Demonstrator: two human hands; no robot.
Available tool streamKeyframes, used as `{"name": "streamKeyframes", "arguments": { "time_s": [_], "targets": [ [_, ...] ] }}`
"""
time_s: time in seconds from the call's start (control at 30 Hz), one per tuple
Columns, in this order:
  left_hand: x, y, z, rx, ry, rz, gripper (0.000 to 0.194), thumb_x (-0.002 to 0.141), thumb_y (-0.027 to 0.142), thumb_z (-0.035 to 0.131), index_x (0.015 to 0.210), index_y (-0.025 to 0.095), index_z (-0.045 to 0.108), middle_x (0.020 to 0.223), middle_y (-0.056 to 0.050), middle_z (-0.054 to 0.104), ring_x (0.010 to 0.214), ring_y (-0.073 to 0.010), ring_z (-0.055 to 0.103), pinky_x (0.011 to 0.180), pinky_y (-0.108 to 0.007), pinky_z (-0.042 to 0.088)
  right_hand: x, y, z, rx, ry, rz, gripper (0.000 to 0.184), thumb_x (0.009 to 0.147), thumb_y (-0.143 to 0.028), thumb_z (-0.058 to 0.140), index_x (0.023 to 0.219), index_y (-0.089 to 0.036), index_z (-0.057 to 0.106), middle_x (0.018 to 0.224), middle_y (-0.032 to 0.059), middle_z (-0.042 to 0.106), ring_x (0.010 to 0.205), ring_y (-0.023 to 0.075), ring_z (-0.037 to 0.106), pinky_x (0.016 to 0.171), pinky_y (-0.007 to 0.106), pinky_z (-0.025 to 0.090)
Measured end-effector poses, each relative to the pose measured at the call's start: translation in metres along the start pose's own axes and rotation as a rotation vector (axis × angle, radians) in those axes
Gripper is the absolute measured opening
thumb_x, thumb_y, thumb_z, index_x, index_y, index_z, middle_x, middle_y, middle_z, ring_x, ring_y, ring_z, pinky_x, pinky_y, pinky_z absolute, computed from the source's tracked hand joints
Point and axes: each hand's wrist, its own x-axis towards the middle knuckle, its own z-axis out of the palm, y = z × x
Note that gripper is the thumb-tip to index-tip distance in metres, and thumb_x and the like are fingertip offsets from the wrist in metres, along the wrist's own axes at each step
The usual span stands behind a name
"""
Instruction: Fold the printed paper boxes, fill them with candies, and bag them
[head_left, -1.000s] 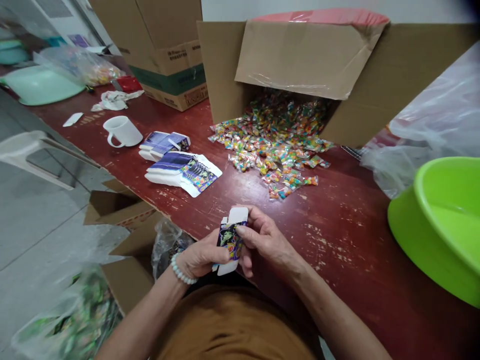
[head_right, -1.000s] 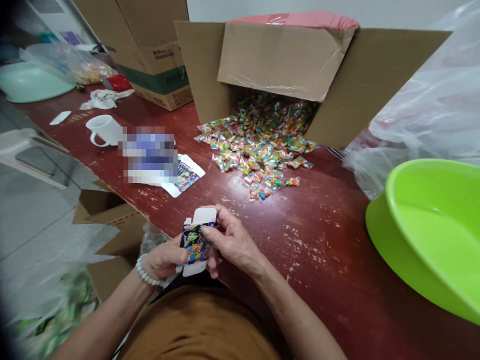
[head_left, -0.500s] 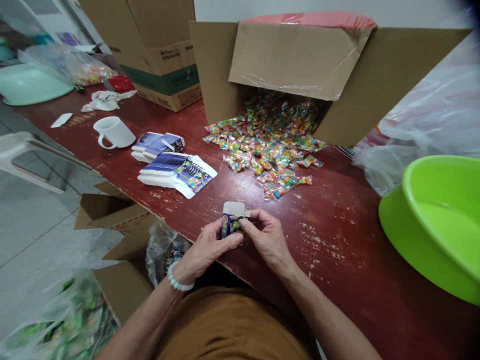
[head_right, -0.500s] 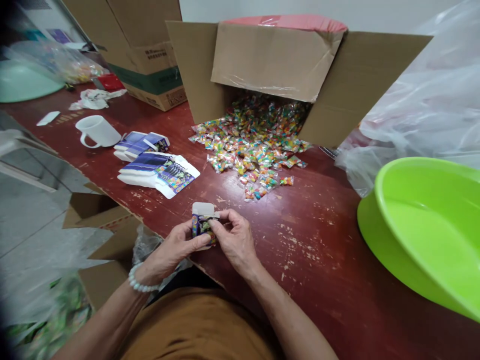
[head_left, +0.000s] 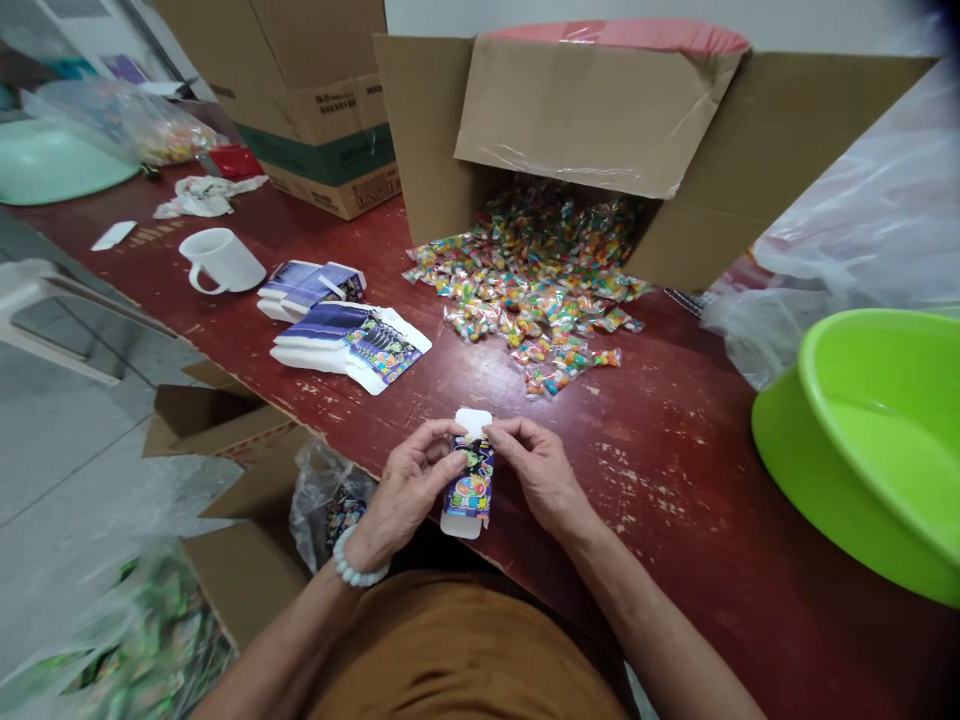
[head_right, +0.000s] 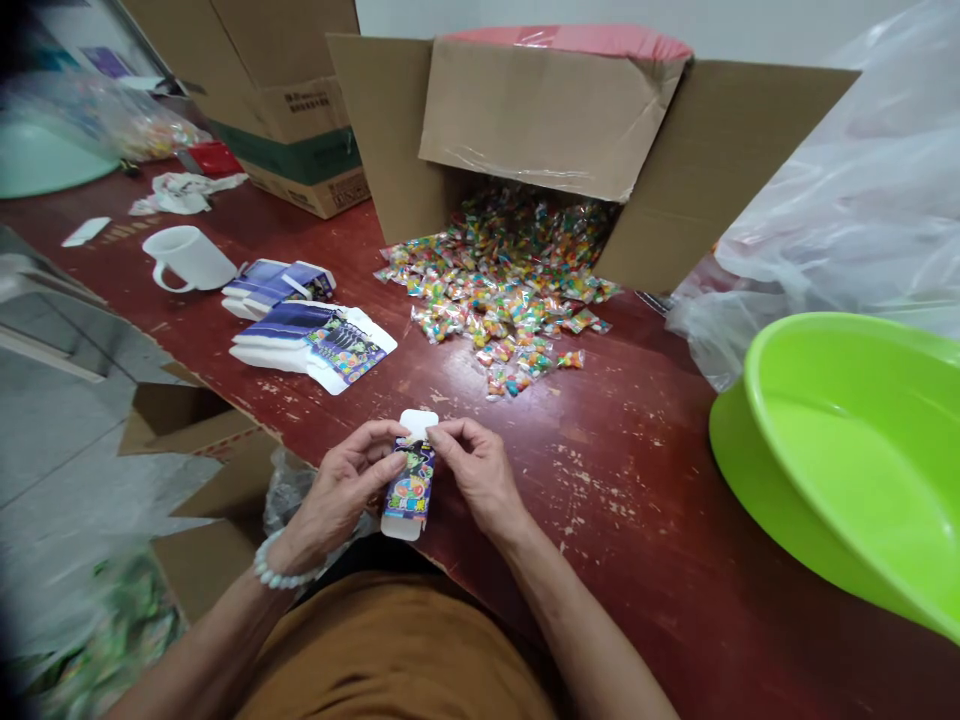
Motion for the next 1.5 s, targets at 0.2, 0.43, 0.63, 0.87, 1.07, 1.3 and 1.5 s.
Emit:
{"name": "streamKeyframes", "arguments": {
  "time_s": [0.2,0.43,0.63,0.87,1.07,1.3,1.5],
  "targets": [
    [0.001,-0.004,-0.001,0.095,0.035,0.034,0.024,0.085,0.036,0.07,0.1,0.017,0.064,0.091,-0.002,0.066,0.076,-0.0096,0.059,0.066,-0.018,0.048,0.011,-0.012,-0.008,-0.033,-0.099,0.029,0.032,0.067,-0.032,0.083,0.093,-0.02,0.069,0.076,-0.0012,0.067,0.066,0.0126,0.059,0.065,0.026,0.046],
    [-0.004,0.0,0.006,-0.217,-0.007,-0.234,0.051,0.085,0.046,0.068,0.127,0.026,0.046,0.077,0.003,0.063,0.059,-0.0125,0.065,0.055,-0.022,0.052,0.001,-0.013,-0.002,-0.506,-0.025,-0.446,0.009,0.084,-0.022,0.065,0.081,-0.022,0.074,0.074,0.0019,0.064,0.069,0.0159,0.059,0.065,0.028,0.046],
    [-0.002,-0.01,0.009,-0.318,-0.084,-0.386,0.058,0.091,0.062,0.048,0.133,0.022,0.05,0.074,-0.003,0.066,0.044,-0.0138,0.061,0.041,-0.023,0.047,-0.002,-0.011,-0.004,-0.492,-0.168,-0.311,0.015,0.09,-0.033,0.062,0.086,-0.023,0.072,0.099,0.005,0.074,0.084,0.018,0.066,0.078,0.033,0.052],
    [0.0,-0.008,0.011,-0.111,-0.123,-0.274,0.072,0.09,0.07,0.038,0.133,0.016,0.056,0.066,-0.004,0.066,0.044,-0.0134,0.059,0.042,-0.022,0.047,0.0,-0.026,0.005,-0.035,-0.218,0.131,0.025,0.075,-0.039,0.076,0.083,-0.016,0.066,0.078,0.0018,0.072,0.043,0.0102,0.057,0.042,0.024,0.047],
    [-0.001,-0.01,0.004,-0.059,-0.15,-0.211,0.073,0.089,0.069,0.042,0.142,0.019,0.049,0.073,-0.006,0.069,0.045,-0.0135,0.06,0.043,-0.023,0.048,-0.003,-0.024,0.002,-0.039,-0.252,0.03,0.023,0.079,-0.038,0.072,0.076,-0.019,0.061,0.097,0.004,0.073,0.047,0.0091,0.058,0.044,0.025,0.048],
    [0.001,-0.008,0.011,-0.121,-0.119,-0.234,0.067,0.087,0.062,0.055,0.14,0.021,0.048,0.075,-0.004,0.068,0.044,-0.0126,0.06,0.041,-0.022,0.048,-0.015,-0.03,-0.004,-0.634,-0.314,-0.432,0.011,0.091,-0.027,0.058,0.092,-0.024,0.069,0.096,0.005,0.067,0.09,0.0186,0.062,0.083,0.035,0.049],
    [0.013,0.001,0.007,-0.159,-0.009,-0.219,0.048,0.078,0.042,0.076,0.118,0.024,0.055,0.093,-0.003,0.071,0.067,-0.0132,0.066,0.056,-0.022,0.054,0.034,-0.03,-0.048,-0.832,-0.022,-0.431,0.021,0.092,-0.034,0.057,0.105,-0.025,0.07,0.101,0.0061,0.066,0.09,0.0202,0.061,0.083,0.035,0.049]
  ]
}}
